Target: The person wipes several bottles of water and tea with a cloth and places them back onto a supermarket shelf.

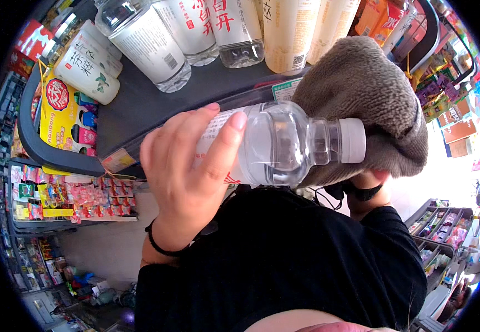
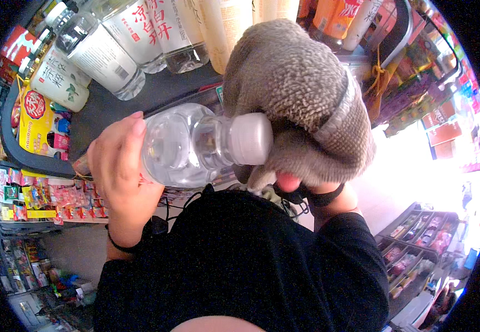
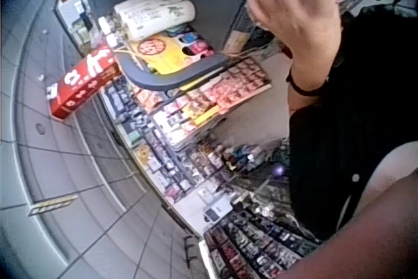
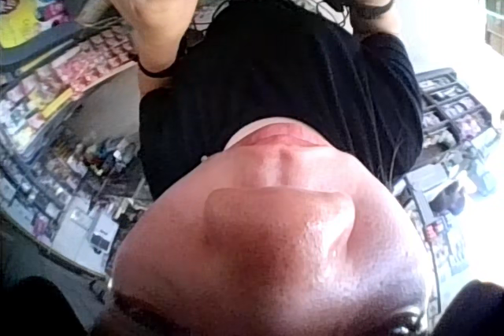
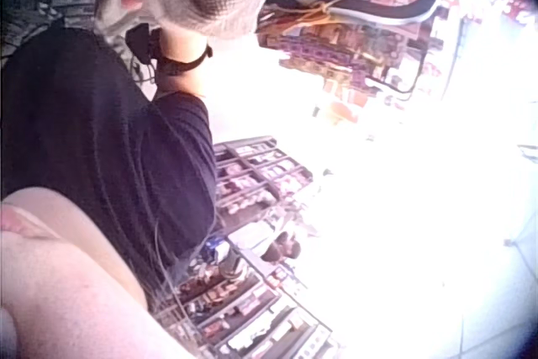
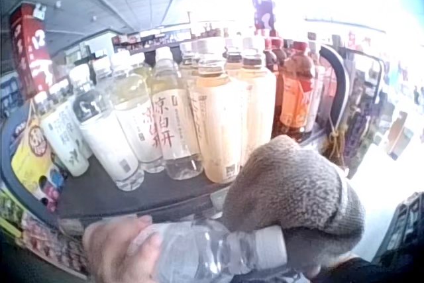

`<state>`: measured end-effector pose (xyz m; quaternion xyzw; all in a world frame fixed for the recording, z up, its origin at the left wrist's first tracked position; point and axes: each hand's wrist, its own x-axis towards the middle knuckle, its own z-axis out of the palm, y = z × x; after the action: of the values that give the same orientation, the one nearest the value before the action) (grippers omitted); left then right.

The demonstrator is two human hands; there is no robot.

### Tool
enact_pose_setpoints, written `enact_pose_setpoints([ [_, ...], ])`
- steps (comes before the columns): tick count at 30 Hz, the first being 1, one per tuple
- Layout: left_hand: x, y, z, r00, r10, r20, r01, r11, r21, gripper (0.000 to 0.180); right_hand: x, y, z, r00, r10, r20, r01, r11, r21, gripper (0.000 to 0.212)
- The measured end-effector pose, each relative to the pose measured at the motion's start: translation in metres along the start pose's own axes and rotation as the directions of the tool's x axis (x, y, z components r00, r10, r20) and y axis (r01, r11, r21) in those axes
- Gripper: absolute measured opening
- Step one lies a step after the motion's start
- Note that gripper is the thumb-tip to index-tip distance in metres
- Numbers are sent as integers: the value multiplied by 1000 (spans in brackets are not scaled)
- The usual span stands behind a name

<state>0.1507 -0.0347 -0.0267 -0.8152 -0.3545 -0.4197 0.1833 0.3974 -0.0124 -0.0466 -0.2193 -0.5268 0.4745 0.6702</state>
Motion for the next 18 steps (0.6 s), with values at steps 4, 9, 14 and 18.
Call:
enact_pose_setpoints([
  [4,-1,-4,0,995,81,-52,-75,991,111,53,-3,-10,20,996,62,58,-65,997,53,76],
  [9,-3,-6,-1,992,117,-49,-106,976,191,53,-9,-14,34,992,117,35,-121,985,122,64],
  [14,3,4,12,1000,-22,18,26,972,-234,66,-23,-6,58,939,295,-180,-210,901,381,52],
  [18,-5,3,17,994,-106,10,107,979,-173,85,-11,4,68,966,237,104,-248,962,112,64],
])
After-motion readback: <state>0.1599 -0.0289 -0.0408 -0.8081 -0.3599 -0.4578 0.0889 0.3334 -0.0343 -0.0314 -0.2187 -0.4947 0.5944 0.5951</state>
